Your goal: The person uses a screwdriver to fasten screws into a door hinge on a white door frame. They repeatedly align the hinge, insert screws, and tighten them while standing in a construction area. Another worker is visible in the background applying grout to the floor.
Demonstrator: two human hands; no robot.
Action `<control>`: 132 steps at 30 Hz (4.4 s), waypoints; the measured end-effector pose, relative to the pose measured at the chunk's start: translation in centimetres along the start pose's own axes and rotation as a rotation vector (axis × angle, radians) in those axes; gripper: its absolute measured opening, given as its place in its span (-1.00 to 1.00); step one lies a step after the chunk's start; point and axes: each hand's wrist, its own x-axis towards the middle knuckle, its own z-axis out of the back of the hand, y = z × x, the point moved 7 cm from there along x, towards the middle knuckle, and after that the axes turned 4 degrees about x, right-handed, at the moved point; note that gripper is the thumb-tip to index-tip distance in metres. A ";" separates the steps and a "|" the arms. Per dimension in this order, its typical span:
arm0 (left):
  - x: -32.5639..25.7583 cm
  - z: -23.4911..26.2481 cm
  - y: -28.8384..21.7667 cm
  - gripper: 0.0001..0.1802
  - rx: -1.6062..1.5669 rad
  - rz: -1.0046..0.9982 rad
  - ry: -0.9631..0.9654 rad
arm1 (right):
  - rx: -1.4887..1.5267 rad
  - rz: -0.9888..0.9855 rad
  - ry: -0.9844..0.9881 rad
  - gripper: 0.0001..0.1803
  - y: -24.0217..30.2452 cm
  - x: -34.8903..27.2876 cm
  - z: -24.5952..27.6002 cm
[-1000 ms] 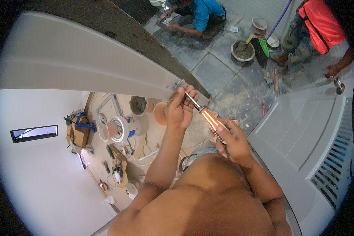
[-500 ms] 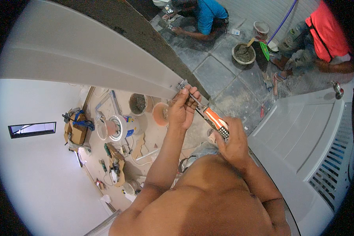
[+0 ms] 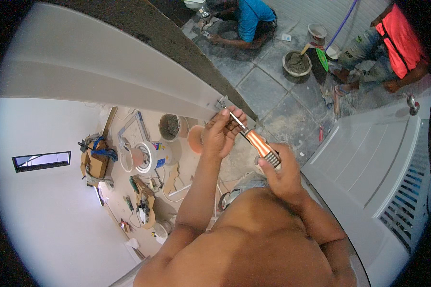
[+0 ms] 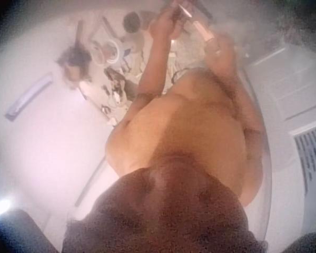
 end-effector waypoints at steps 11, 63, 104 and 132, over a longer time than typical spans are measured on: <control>-0.4 -0.7 0.3 -0.72 0.033 0.001 -0.010 | -0.200 0.574 -0.143 -0.50 3.6 -0.9 -0.3; -0.7 -1.4 -0.7 -0.80 0.207 -0.026 -0.070 | -0.007 0.163 -0.087 -0.59 -0.2 0.9 -0.1; -3.8 0.0 -4.9 -0.63 1.280 -0.252 -0.550 | 0.354 -0.211 0.292 -0.52 -1.2 0.9 -2.6; -1.5 -0.7 -4.9 0.00 1.488 -0.859 -0.748 | -0.037 -0.111 0.097 -0.69 2.3 2.2 -0.9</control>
